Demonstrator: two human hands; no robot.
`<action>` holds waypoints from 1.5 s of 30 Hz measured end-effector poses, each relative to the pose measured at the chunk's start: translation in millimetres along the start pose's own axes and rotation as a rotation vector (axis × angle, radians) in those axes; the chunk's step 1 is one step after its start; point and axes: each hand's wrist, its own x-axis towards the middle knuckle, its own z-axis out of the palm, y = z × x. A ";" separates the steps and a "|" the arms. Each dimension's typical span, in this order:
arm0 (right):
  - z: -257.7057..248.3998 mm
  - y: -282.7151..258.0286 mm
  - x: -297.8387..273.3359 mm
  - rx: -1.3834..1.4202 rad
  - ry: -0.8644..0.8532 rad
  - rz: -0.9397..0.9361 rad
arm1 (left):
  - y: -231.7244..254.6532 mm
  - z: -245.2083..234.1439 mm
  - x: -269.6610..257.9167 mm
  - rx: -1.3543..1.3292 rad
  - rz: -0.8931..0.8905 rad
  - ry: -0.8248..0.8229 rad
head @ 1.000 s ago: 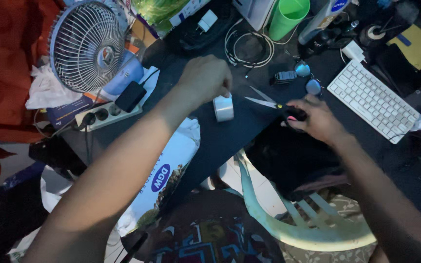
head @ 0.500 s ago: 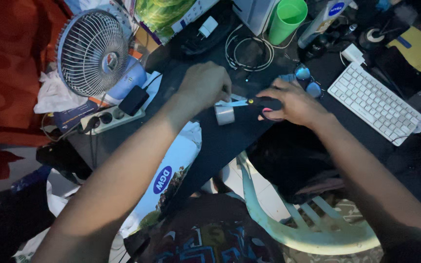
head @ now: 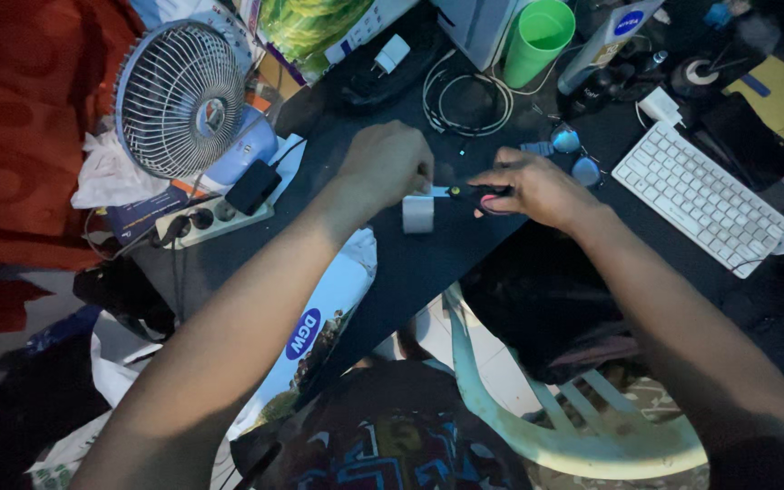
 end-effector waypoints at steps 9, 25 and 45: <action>1.0 -3.9 -5.8 0.048 0.080 -0.058 | 5.5 -16.0 3.2 -0.066 -0.032 -0.022; 113.3 13.8 -53.9 0.039 0.406 0.498 | -28.4 -59.7 -78.3 -0.218 -0.174 0.226; 212.7 -157.2 -25.0 0.640 0.585 0.458 | -83.1 -22.4 -149.7 -0.442 -0.335 0.315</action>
